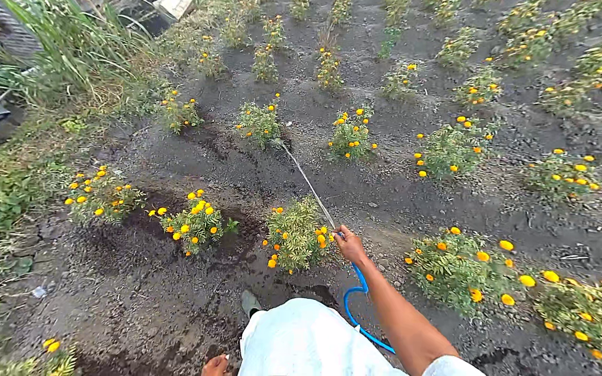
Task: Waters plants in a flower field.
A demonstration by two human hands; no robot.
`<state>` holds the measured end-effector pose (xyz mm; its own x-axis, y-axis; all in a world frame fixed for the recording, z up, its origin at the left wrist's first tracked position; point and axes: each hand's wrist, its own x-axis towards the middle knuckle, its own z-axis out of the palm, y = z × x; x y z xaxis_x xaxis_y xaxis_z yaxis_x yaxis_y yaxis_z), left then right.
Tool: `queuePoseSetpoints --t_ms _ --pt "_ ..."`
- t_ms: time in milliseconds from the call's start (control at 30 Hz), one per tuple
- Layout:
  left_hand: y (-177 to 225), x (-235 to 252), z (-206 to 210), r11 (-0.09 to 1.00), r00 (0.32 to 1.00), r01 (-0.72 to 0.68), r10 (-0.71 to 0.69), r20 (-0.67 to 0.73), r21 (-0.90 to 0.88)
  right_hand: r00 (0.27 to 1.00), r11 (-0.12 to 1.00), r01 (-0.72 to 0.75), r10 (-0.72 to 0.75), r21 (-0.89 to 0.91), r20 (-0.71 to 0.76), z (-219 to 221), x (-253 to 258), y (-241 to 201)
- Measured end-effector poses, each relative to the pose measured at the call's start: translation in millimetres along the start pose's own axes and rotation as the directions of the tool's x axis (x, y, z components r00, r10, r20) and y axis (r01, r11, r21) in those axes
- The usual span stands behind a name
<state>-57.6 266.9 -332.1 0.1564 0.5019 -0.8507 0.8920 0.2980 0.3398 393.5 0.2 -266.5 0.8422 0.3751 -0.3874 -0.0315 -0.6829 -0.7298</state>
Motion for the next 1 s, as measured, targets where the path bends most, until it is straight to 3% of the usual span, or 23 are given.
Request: queuePoseSetpoints --t_ms 900,1000 --pt "-2 -5 3 1.0 1.0 -0.012 0.012 0.007 -0.019 0.999 0.998 0.046 -0.045 0.038 -0.023 6 3 11" --pt "13 -25 5 1.0 1.0 -0.021 0.021 -0.018 -0.004 0.999 0.998 0.034 -0.033 0.051 -0.038 4 1 11"
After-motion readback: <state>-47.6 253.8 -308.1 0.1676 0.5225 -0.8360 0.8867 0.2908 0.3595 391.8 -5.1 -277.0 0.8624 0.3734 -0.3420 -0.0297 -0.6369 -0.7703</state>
